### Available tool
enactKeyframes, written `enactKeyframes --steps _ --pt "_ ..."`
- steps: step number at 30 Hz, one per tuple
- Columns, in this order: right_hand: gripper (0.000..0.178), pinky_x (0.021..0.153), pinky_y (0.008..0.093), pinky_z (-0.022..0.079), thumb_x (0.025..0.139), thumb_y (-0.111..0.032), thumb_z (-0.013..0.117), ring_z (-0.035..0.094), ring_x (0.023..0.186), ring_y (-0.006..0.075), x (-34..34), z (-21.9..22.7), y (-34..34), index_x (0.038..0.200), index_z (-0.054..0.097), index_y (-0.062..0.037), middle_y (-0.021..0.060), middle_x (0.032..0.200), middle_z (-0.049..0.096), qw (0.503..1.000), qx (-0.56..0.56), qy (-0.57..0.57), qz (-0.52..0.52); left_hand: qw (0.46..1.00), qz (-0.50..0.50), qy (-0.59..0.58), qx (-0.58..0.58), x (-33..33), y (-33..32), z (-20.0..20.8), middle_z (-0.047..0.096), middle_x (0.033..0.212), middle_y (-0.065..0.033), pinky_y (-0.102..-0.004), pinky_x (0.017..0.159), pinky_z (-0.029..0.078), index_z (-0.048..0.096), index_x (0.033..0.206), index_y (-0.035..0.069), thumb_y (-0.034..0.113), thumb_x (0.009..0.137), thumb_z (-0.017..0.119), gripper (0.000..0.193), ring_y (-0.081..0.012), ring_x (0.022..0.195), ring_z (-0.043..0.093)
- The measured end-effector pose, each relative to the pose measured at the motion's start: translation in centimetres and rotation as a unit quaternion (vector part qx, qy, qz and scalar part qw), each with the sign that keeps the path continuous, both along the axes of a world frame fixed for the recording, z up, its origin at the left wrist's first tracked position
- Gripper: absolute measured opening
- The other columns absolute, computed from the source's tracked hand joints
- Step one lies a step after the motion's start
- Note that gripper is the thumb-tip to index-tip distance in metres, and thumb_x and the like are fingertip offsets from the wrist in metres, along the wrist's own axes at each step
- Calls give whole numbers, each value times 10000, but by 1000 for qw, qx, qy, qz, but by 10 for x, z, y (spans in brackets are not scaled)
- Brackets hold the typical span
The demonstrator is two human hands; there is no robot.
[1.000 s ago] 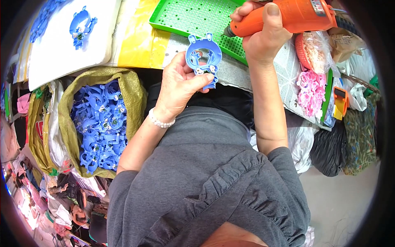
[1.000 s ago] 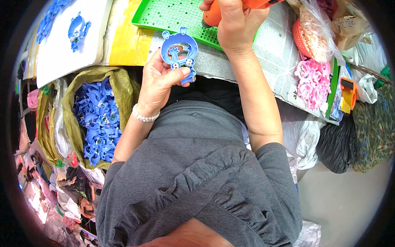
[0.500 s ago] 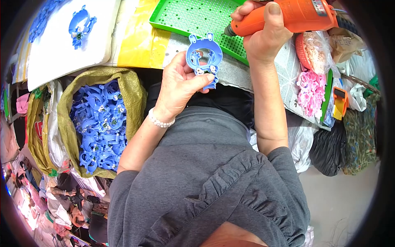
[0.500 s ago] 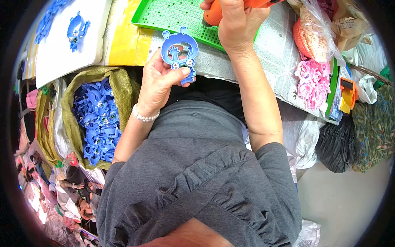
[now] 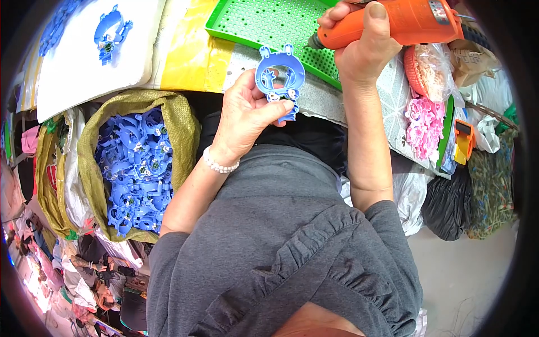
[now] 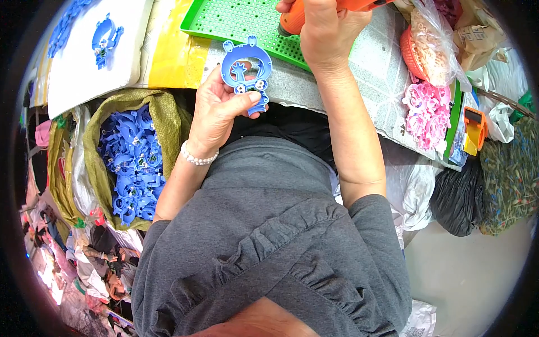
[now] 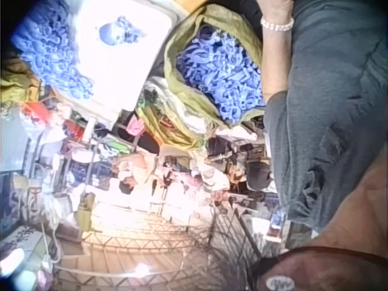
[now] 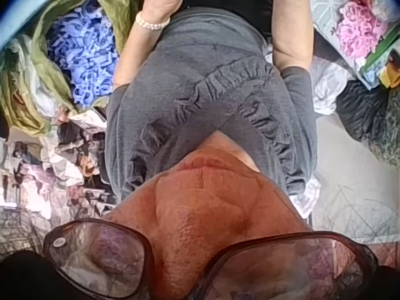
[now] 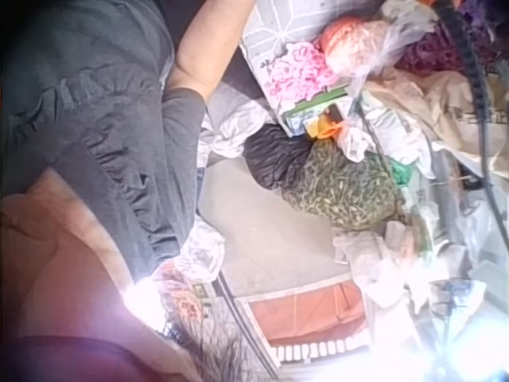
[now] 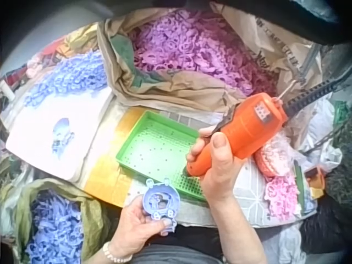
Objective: Assembling blue plastic toy components using an electric screwdriver in a workshop environment.
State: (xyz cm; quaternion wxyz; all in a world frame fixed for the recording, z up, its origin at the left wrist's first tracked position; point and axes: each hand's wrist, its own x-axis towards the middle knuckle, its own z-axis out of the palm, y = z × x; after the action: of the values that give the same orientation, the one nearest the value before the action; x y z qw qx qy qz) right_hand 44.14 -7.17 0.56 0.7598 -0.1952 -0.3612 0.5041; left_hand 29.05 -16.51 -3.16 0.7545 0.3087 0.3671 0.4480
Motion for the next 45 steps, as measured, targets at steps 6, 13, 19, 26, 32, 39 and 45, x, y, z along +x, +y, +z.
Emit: enactKeyframes --steps 6,13,19,26,32,39,45 --pt "360 477 265 470 844 -337 609 531 519 149 0 -7 5 961 517 -10 59 659 542 976 72 176 104 1000 -1 3 -6 0 0 0 604 968 -90 -228 561 523 479 1089 7 -4 752 681 393 -119 739 617" --pt "403 513 268 465 853 -383 578 534 546 162 8 -1 3 996 505 -13 66 664 538 981 103 143 80 1000 -5 -4 7 2 0 -2 611 952 -85 -233 563 526 484 1075 6 -5 752 683 380 -115 742 616" --pt "495 544 309 455 842 -502 523 517 569 168 1 35 -29 1003 508 -34 78 701 543 985 -20 -154 -81 1000 17 8 8 -2 -2 -1 618 938 -88 -230 560 522 487 1059 -1 -9 754 682 362 -110 720 616" --pt "927 755 390 391 723 -773 465 518 759 201 22 52 -56 1201 504 20 53 868 557 966 118 -168 156 1000 13 15 0 4 -2 4 633 920 -89 -221 551 516 495 1055 -11 -23 750 666 350 -103 689 619" --pt "912 719 376 418 766 -754 432 528 752 196 0 41 -75 1245 450 22 54 895 549 971 89 -108 192 999 19 28 -6 2 -5 7 642 884 -81 -221 549 517 508 1032 -12 -22 741 665 330 -98 674 620" --pt "886 718 389 439 782 -731 441 538 733 212 -4 37 -84 1216 465 41 77 864 557 982 25 -72 174 999 13 36 -9 5 -4 10 643 873 -77 -212 540 512 512 1038 -16 -19 733 671 344 -92 669 621" --pt "858 703 389 444 788 -717 445 542 723 210 -11 32 -81 1184 486 44 79 842 563 983 6 -71 172 998 32 52 0 3 -5 10 642 866 -76 -211 541 509 513 1041 -20 -17 736 673 345 -88 670 619"
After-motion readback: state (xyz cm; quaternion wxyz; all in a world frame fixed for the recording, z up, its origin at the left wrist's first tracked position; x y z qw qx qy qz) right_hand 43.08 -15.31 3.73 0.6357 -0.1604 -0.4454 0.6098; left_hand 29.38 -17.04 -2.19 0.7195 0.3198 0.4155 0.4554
